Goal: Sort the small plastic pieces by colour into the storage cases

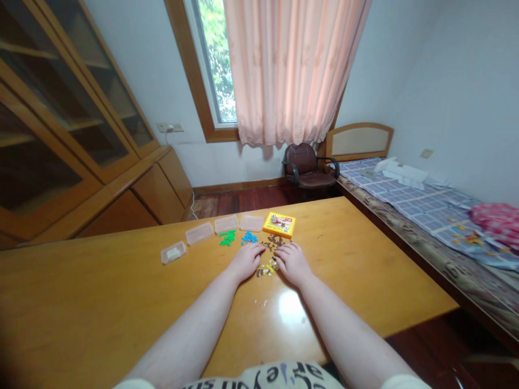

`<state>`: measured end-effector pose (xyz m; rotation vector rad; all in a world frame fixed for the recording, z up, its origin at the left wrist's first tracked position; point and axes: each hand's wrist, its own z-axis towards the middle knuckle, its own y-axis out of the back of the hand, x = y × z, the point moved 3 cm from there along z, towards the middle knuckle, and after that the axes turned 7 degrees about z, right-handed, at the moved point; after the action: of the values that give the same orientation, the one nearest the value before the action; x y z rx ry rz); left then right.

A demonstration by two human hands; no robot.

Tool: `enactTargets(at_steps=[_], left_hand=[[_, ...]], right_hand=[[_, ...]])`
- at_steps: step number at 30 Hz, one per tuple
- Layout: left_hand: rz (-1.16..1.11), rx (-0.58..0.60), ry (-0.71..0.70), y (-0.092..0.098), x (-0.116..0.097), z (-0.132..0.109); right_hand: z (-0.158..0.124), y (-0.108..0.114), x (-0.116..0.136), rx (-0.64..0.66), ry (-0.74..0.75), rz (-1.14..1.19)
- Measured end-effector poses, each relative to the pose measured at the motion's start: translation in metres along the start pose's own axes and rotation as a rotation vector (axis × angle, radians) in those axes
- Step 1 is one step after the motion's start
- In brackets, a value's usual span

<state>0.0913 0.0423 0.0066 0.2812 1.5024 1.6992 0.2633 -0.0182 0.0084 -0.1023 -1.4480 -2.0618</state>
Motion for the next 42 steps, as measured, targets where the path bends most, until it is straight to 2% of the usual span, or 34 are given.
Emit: enactTargets(at_steps=[3,5,8,11,14,20,25,29,32,34,37,40,42], left_hand=[[0.037,-0.022,0.032,0.0,0.0,0.001],[0.052,-0.009,0.011,-0.002,-0.002,0.002],[0.048,0.018,-0.039,-0.003,-0.005,0.003],[0.055,-0.016,-0.006,0.001,-0.005,0.004],[0.104,-0.031,0.074,0.003,-0.004,0.003],[0.12,0.137,0.061,-0.006,-0.005,0.001],[0.11,0.049,0.023,0.011,-0.006,0.001],[0.182,0.166,-0.091,0.023,-0.016,-0.01],[0.228,0.198,-0.04,0.023,-0.018,-0.03],[0.243,0.213,-0.019,0.021,-0.017,-0.045],[0.227,0.269,-0.081,0.017,-0.016,-0.06],[0.211,0.365,-0.159,0.014,-0.016,-0.063],[0.219,0.409,-0.165,0.013,-0.015,-0.063]], right_hand=[[-0.002,-0.001,0.008,0.091,0.11,0.06],[-0.001,-0.004,0.011,0.154,0.123,0.057],[0.001,-0.006,0.008,0.127,0.014,-0.013],[0.001,-0.004,0.005,0.063,-0.031,-0.044],[-0.001,-0.002,0.004,0.038,0.029,-0.008],[0.0,-0.003,0.009,0.079,0.121,0.046],[-0.004,-0.003,0.02,0.17,0.214,0.098],[-0.004,-0.003,0.027,0.261,0.211,0.098],[-0.003,-0.002,0.029,0.282,0.203,0.088],[-0.003,-0.002,0.027,0.271,0.201,0.088],[-0.003,-0.001,0.021,0.209,0.166,0.085],[-0.005,-0.001,0.016,0.161,0.135,0.089],[-0.006,-0.003,0.016,0.182,0.146,0.1]])
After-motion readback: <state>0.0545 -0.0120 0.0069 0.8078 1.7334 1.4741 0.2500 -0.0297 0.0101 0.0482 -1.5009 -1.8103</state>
